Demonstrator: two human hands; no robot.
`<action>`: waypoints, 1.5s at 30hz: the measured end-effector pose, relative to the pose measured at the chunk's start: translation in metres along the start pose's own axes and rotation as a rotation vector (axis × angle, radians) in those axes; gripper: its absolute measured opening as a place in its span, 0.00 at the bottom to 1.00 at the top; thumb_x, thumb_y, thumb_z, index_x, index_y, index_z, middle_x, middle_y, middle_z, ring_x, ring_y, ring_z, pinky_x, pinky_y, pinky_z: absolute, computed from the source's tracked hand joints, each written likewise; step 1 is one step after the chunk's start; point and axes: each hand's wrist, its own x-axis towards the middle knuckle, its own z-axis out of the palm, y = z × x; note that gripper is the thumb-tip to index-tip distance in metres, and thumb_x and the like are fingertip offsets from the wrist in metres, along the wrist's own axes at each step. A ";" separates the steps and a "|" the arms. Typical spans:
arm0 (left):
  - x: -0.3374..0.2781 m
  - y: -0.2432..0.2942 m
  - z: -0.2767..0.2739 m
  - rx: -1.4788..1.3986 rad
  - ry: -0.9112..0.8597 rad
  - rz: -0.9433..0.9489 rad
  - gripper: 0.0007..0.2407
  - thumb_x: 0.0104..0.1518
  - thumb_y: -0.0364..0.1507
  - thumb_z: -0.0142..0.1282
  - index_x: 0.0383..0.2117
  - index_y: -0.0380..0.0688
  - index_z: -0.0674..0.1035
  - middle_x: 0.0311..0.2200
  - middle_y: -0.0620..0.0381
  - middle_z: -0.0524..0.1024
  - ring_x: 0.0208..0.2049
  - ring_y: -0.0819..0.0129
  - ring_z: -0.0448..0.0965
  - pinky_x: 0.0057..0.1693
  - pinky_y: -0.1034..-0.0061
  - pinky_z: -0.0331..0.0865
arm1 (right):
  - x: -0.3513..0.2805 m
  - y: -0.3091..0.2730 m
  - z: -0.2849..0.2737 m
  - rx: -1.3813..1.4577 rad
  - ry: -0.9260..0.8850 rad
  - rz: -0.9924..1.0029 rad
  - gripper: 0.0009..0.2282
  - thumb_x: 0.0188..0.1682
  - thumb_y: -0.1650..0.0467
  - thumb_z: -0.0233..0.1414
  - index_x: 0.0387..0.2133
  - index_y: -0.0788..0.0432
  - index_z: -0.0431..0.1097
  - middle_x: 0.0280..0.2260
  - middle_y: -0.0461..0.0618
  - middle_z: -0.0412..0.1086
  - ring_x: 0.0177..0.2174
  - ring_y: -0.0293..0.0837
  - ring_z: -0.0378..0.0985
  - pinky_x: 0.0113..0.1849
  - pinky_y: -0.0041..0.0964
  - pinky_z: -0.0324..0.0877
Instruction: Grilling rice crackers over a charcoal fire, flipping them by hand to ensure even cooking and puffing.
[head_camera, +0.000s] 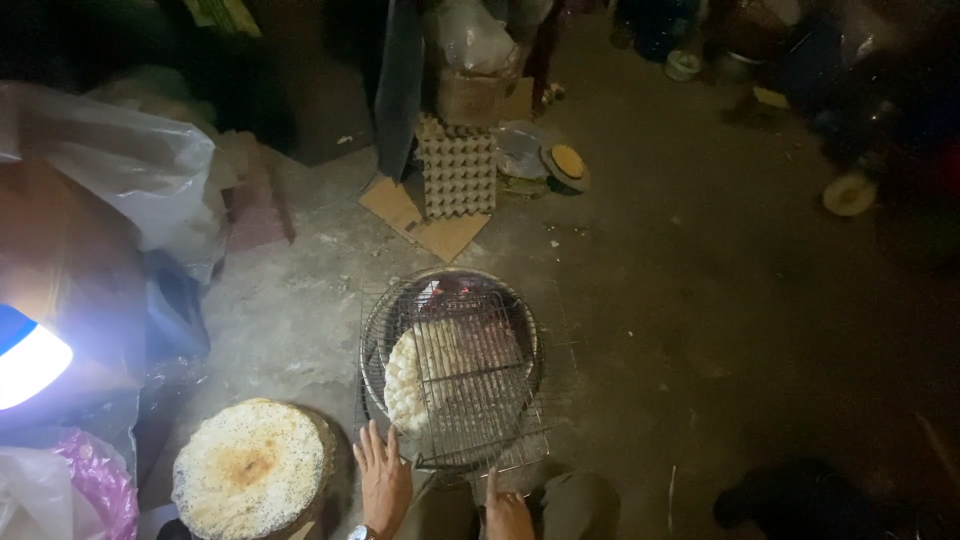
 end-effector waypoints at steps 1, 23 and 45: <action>0.000 0.000 0.001 -0.001 -0.001 0.005 0.33 0.40 0.29 0.52 0.58 0.35 0.57 0.63 0.27 0.41 0.65 0.31 0.36 0.66 0.42 0.32 | 0.000 -0.001 0.001 -0.018 0.014 0.002 0.33 0.48 0.75 0.44 0.62 0.73 0.29 0.28 0.58 0.67 0.30 0.53 0.69 0.45 0.49 0.61; 0.013 0.006 0.000 0.036 0.050 0.075 0.36 0.41 0.31 0.53 0.61 0.38 0.54 0.65 0.31 0.41 0.66 0.36 0.36 0.66 0.45 0.33 | 0.004 0.009 0.012 -0.016 0.042 -0.039 0.32 0.47 0.76 0.44 0.61 0.74 0.31 0.27 0.58 0.66 0.29 0.54 0.68 0.44 0.51 0.62; 0.019 0.010 0.001 -0.003 0.004 0.074 0.37 0.39 0.31 0.54 0.60 0.37 0.54 0.65 0.33 0.40 0.67 0.36 0.35 0.66 0.44 0.32 | 0.007 0.009 0.003 0.034 -0.139 0.024 0.32 0.51 0.74 0.42 0.62 0.71 0.26 0.32 0.61 0.66 0.35 0.58 0.69 0.51 0.61 0.57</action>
